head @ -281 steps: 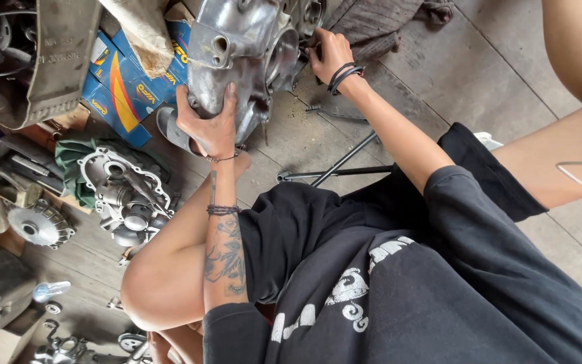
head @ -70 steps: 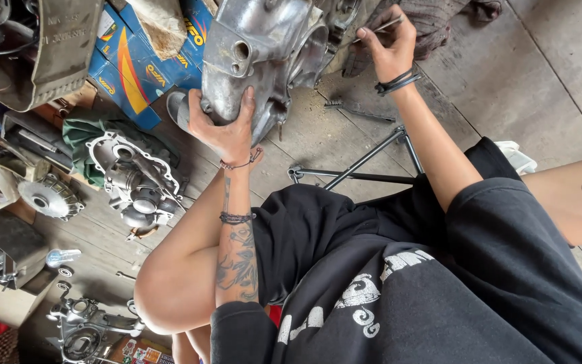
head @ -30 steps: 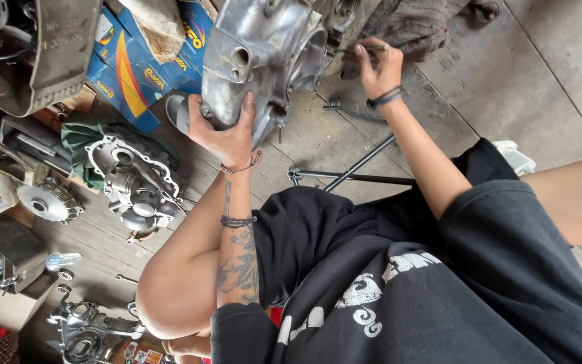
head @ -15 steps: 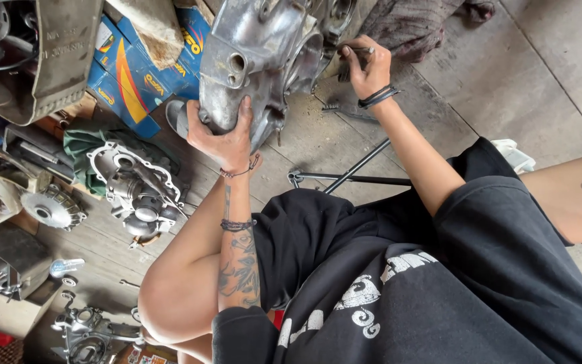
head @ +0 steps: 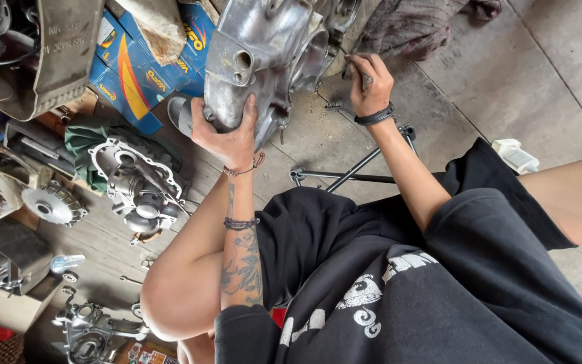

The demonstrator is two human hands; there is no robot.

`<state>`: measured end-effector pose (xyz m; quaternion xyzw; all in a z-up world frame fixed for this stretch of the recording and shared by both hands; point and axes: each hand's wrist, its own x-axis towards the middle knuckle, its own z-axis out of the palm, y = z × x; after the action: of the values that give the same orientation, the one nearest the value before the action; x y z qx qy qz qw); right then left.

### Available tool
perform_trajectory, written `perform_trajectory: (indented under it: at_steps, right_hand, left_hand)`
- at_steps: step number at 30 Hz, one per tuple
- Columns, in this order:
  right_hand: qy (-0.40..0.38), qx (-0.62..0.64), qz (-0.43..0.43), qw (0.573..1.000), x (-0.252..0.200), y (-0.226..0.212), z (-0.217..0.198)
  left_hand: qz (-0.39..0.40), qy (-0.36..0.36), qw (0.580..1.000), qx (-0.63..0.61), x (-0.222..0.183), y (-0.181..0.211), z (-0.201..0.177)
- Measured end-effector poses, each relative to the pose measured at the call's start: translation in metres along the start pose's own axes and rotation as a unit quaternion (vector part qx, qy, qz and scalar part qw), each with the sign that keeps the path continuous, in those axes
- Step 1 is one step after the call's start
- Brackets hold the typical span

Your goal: Cleaning and scraping debris from a motorcycle engine casing using a small hand tool.

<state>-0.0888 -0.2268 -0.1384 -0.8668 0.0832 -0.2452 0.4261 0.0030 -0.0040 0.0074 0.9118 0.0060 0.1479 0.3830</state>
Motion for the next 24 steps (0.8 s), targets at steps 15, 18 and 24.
perform_trajectory:
  at_steps: [15,18,24]
  right_hand:
    - [0.005,0.036,0.02,0.999,0.015,0.003,0.025]
    - [-0.013,0.021,0.014,1.0,0.004,0.0,0.011]
    - [-0.004,-0.002,0.025,1.0,-0.001,0.019,0.035]
  left_hand:
    - [0.009,-0.002,1.0,-0.01,-0.002,0.002,0.001]
    - [0.01,-0.003,1.0,0.004,-0.002,-0.002,0.0]
    - [0.011,0.002,1.0,0.004,-0.001,-0.002,0.003]
